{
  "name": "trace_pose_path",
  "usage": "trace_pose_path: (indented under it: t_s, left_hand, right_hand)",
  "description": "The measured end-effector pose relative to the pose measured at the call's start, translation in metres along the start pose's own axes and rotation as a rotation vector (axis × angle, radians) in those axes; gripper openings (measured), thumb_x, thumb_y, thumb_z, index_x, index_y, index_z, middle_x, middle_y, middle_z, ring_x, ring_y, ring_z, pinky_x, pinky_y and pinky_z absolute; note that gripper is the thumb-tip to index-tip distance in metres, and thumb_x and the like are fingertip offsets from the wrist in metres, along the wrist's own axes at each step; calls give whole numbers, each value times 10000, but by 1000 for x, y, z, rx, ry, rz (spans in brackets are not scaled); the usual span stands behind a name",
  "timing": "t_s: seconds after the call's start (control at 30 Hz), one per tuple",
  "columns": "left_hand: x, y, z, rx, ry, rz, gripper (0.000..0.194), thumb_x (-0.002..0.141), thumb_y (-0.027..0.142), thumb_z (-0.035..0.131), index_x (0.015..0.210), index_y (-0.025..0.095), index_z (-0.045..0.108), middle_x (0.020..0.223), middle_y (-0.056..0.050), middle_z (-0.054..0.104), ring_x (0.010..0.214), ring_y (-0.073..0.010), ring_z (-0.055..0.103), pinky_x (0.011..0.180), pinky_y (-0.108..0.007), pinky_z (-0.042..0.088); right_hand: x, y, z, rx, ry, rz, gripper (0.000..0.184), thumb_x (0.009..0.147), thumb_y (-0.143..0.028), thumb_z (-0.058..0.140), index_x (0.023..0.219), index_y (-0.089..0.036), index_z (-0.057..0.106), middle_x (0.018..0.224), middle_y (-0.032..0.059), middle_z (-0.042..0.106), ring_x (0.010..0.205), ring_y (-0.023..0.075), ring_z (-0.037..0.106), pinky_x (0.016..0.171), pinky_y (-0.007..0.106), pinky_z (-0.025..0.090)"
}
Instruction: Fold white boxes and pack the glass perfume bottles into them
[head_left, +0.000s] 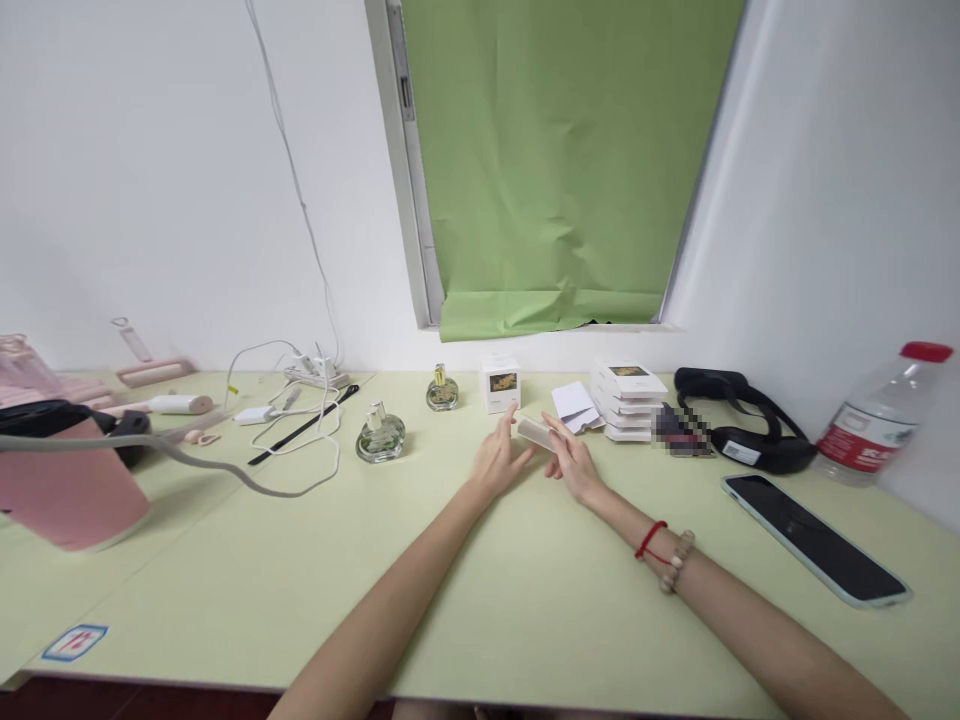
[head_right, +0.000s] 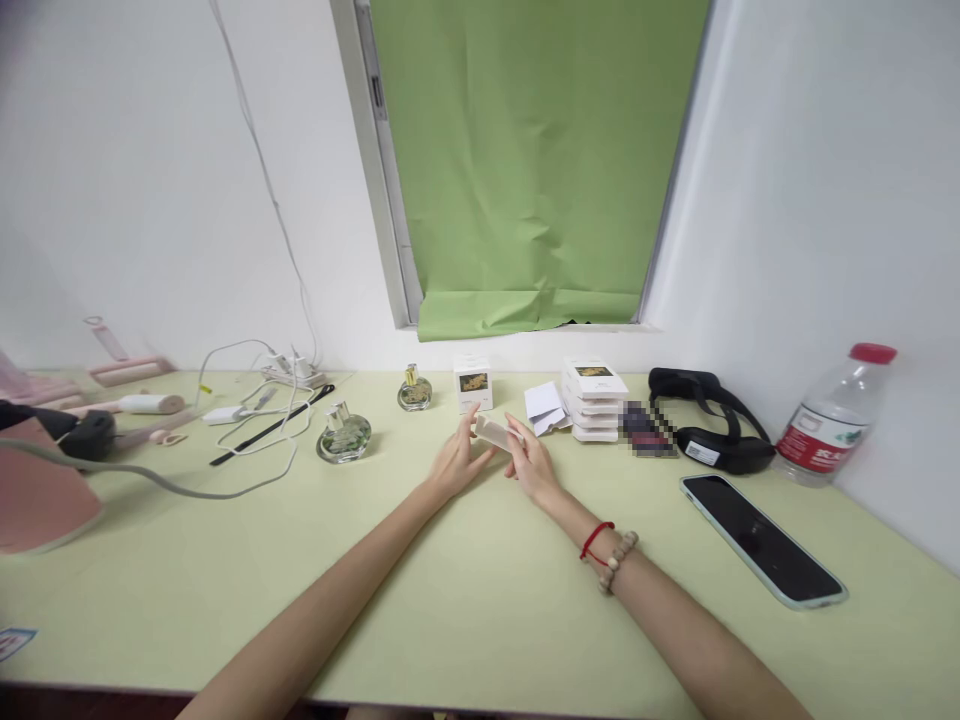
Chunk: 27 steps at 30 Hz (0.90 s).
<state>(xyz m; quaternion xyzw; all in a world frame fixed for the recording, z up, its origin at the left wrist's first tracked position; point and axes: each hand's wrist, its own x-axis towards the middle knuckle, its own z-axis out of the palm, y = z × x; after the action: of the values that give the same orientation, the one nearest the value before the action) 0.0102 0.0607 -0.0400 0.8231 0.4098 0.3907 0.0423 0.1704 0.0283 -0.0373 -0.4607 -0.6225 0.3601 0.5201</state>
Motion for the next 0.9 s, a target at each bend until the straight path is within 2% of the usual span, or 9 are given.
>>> trace_pose_path:
  t_s: [0.07, 0.13, 0.27, 0.4, 0.5, 0.57, 0.67, 0.8, 0.9]
  left_hand:
    - [1, -1, 0, 5, -34, -4, 690, 843, 391, 491, 1385, 162, 130, 1314, -127, 349, 1097, -231, 458, 900, -373, 418]
    - [2, -3, 0, 4, -108, -27, 628, 833, 389, 509, 1348, 132, 257, 1352, -132, 302, 1174, -247, 395, 955, -386, 379]
    - [6, -6, -2, -28, -202, -17, 416, 828, 371, 523, 1177, 146, 502, 1326, -91, 355, 1176, -250, 387, 994, -377, 341]
    - [7, -6, -3, -31, -206, -67, 397, 820, 312, 527, 1176, 139, 497, 1254, -89, 436, 1086, -238, 455, 954, -377, 369]
    - [7, -4, -4, -19, -216, -101, 461, 817, 254, 525, 1248, 121, 429, 1242, -100, 450, 1122, -240, 427, 974, -384, 349]
    - [6, -2, -5, -12, -221, -110, 490, 844, 288, 500, 1290, 122, 384, 1262, -104, 432, 1144, -238, 411, 993, -393, 327]
    - [5, 3, -8, -13, -225, -120, 537, 863, 324, 480, 1337, 131, 316, 1294, -117, 384, 1155, -236, 405, 993, -392, 324]
    - [4, 9, -10, -29, -194, -138, 542, 865, 339, 481, 1344, 173, 288, 1276, -101, 379, 1098, -216, 453, 935, -367, 378]
    - [4, 10, -10, -25, -188, -125, 543, 875, 371, 466, 1340, 169, 272, 1304, -97, 358, 1129, -211, 430, 953, -364, 360]
  right_hand:
    - [1, 2, 0, -48, -27, -45, 470, 873, -389, 347, 1325, -260, 375, 1289, 67, 418, 487, 45, 507, 464, 238, 459]
    - [1, 5, 0, -121, -58, -99, 452, 857, -354, 370, 1292, -239, 414, 1289, 59, 410, 517, 46, 503, 497, 240, 479]
    - [0, 5, -1, -230, -79, -158, 423, 812, -396, 478, 1206, -241, 487, 1263, 28, 422, 741, 110, 538, 612, 256, 500]
    - [-3, -2, -2, -296, -47, -158, 509, 792, -426, 511, 1256, -244, 411, 1254, 39, 438, 1035, 179, 495, 845, 324, 446]
    - [-3, -2, -1, -307, -13, -111, 672, 744, -445, 566, 1328, -247, 298, 1268, 53, 426, 1090, 192, 471, 911, 352, 401]
    - [-1, 1, 1, -194, -1, -73, 710, 730, -462, 578, 1336, -244, 280, 1281, 68, 401, 1065, 191, 486, 857, 331, 437]
    - [1, 3, 2, 28, -22, -6, 595, 753, -484, 527, 1256, -200, 378, 1273, 97, 398, 912, 165, 553, 628, 249, 481]
    - [3, 2, 2, 84, -41, 46, 479, 792, -485, 460, 1178, -202, 435, 1231, 83, 441, 613, 73, 551, 438, 182, 381]
    - [4, 2, 1, 97, -37, 68, 464, 815, -511, 431, 1188, -234, 425, 1229, 67, 444, 575, 60, 548, 403, 164, 332]
